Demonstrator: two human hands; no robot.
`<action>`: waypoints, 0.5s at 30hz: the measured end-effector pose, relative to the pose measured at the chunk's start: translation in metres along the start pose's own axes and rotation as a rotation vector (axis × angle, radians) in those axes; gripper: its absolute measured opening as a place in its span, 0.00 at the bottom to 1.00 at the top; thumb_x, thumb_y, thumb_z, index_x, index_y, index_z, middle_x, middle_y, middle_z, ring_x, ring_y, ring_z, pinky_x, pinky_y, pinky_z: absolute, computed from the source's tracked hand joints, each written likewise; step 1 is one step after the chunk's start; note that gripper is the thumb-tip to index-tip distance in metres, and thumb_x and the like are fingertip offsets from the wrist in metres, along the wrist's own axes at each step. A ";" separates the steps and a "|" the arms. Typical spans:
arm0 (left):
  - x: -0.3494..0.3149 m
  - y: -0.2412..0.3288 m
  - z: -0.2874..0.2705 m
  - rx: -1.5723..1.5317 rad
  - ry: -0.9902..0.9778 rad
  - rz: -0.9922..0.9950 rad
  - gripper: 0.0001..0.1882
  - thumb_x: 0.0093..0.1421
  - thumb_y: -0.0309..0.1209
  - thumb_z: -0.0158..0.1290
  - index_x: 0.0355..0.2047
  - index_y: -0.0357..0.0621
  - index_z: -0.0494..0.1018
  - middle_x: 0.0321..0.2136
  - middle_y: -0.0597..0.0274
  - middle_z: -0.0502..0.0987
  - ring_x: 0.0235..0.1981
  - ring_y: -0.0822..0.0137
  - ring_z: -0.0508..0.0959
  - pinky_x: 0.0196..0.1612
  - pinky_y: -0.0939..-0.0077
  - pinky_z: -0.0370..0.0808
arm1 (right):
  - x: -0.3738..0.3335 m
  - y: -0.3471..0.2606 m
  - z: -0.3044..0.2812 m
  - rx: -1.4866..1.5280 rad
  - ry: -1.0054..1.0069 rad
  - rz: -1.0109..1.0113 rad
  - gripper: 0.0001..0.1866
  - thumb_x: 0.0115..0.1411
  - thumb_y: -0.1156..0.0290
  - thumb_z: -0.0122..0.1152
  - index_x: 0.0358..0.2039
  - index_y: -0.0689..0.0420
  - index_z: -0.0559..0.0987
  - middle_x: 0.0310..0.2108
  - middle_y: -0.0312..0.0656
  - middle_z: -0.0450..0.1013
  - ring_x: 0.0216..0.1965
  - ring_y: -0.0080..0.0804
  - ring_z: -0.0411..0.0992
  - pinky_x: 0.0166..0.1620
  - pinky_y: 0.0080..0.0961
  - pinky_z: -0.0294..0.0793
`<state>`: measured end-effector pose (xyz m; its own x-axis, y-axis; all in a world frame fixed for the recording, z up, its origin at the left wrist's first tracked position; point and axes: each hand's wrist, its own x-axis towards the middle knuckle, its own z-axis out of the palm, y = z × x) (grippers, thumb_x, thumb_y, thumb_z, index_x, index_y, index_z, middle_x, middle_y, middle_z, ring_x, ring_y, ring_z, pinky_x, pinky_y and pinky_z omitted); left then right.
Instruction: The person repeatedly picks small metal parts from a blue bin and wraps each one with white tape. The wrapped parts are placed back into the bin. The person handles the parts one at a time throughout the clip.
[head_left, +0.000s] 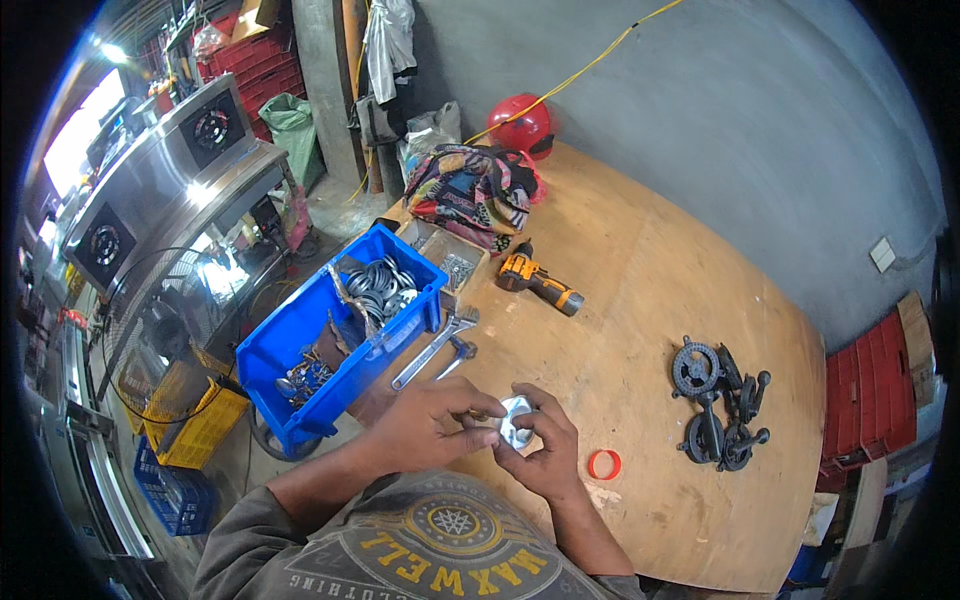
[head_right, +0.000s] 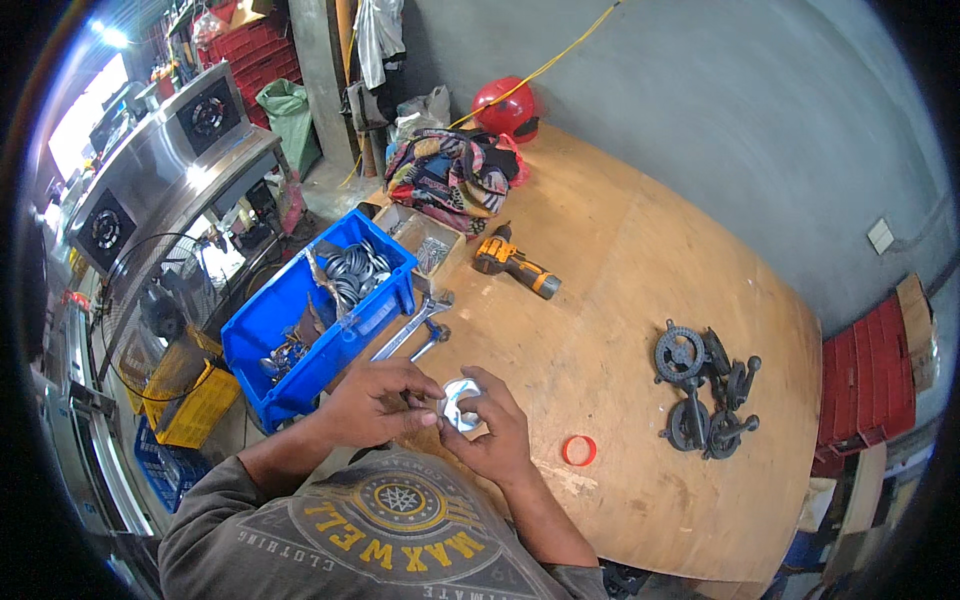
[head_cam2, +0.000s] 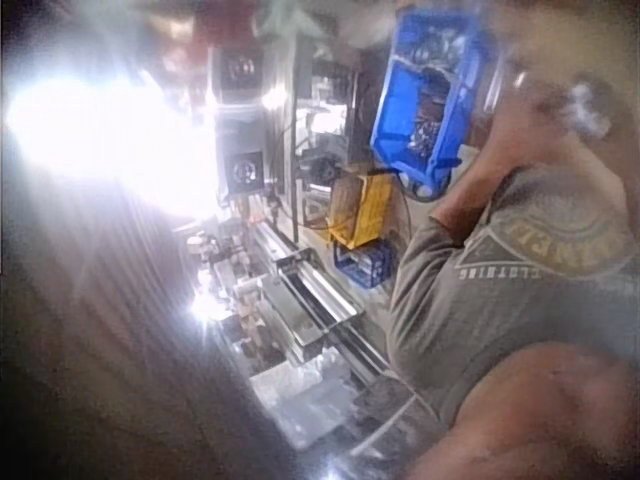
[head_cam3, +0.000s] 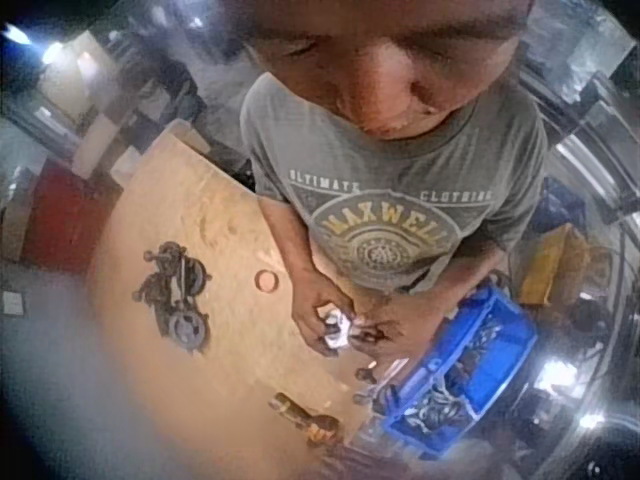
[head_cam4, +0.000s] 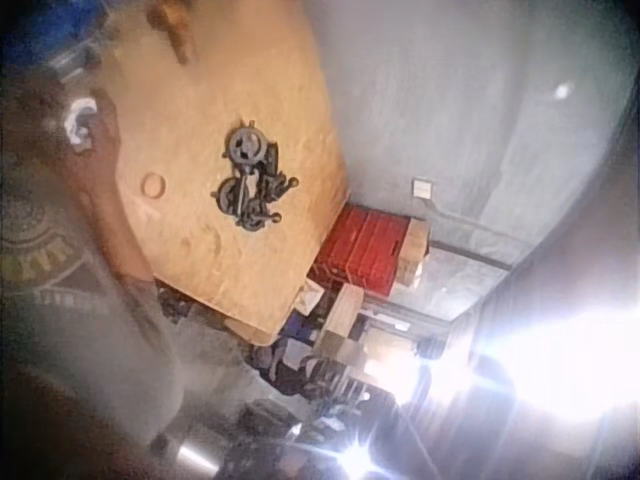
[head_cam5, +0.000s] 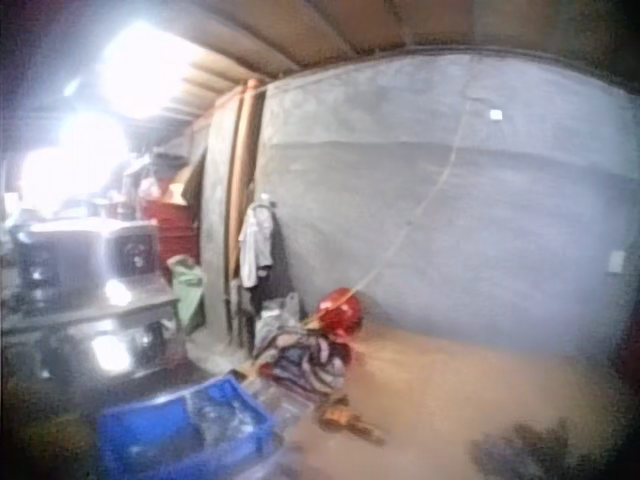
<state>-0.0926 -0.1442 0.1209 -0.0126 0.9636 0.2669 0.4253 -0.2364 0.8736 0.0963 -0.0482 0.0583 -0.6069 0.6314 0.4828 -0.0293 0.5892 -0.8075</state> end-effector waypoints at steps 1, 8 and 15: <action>0.000 0.000 0.000 0.011 -0.038 0.004 0.13 0.59 0.32 0.61 0.43 0.42 0.78 0.37 0.55 0.81 0.35 0.65 0.81 0.37 0.72 0.77 | 0.000 -0.003 -0.002 -0.015 -0.021 0.013 0.16 0.45 0.71 0.74 0.32 0.57 0.76 0.54 0.59 0.70 0.52 0.51 0.74 0.48 0.36 0.75; -0.012 0.007 -0.006 -0.072 -0.244 -0.168 0.24 0.57 0.33 0.61 0.53 0.45 0.70 0.30 0.58 0.81 0.31 0.60 0.82 0.35 0.66 0.77 | 0.009 -0.023 0.001 -0.273 -0.001 -0.071 0.18 0.43 0.69 0.74 0.34 0.57 0.76 0.49 0.54 0.72 0.47 0.50 0.74 0.44 0.38 0.76; -0.002 0.009 -0.024 0.048 -0.419 -0.268 0.26 0.59 0.35 0.57 0.58 0.50 0.66 0.29 0.54 0.81 0.31 0.55 0.83 0.34 0.64 0.77 | 0.016 -0.045 -0.003 -0.439 -0.216 -0.083 0.22 0.42 0.66 0.75 0.36 0.57 0.74 0.52 0.51 0.70 0.48 0.52 0.72 0.44 0.40 0.77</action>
<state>-0.1106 -0.1512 0.1379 0.2332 0.9593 -0.1592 0.4980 0.0228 0.8669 0.0901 -0.0631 0.1032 -0.7689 0.4814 0.4207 0.2246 0.8195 -0.5273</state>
